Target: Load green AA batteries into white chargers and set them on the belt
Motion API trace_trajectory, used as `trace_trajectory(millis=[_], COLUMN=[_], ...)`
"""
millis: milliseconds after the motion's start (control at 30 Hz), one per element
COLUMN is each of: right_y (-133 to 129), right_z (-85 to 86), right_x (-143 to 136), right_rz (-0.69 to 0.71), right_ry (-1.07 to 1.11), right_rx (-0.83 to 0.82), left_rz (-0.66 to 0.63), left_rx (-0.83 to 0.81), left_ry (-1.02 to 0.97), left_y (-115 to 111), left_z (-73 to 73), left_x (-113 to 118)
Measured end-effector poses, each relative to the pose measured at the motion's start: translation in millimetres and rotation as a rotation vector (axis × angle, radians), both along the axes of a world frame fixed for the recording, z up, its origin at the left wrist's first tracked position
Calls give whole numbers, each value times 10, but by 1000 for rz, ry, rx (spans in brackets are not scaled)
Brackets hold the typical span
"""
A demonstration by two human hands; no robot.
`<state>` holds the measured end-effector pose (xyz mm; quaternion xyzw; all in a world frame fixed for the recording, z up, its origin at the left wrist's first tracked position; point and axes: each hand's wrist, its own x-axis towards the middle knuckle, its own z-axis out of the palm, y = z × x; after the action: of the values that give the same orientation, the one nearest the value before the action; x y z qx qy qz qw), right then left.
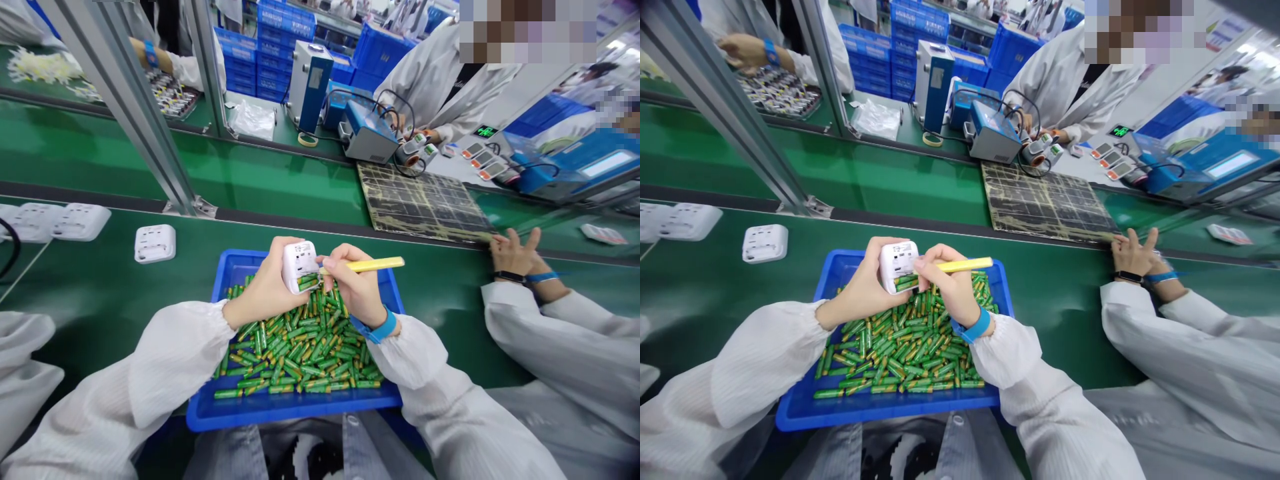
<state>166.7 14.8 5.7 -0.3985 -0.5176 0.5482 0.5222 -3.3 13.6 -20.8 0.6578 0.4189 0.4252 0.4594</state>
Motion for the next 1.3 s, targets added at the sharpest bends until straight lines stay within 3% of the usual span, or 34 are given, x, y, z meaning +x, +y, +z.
trace_trajectory(millis=[167,433,867,933,1000,1100,1167,1300], right_y=[-18,-43,-119,-169,-222,-281,-303,-331], right_z=[-17,-76,-140,-169,-200,-216,-204,-179], right_x=[-11,-73,-223,-225,-201,-131,-90,-82], right_rz=[-9,-176,-331,-385,-385,-224,-146,-115], right_ry=[-26,-106,-102,-167,-292,-553,-695,-837], right_rx=[22,52,62,164,377,793,980,964], left_rz=[28,105,214,227,220,208,223,225], left_rx=[37,57,212,264,302,321,329,340], left_ry=[56,109,470,502,535,605,665,789], left_y=[-7,-22,-57,-53,-46,-37,-31,-28], left_z=[3,-11,-16,-31,-38,-25,-1,60], left_x=[-6,-14,0,-9,-17,-24,-23,-14])
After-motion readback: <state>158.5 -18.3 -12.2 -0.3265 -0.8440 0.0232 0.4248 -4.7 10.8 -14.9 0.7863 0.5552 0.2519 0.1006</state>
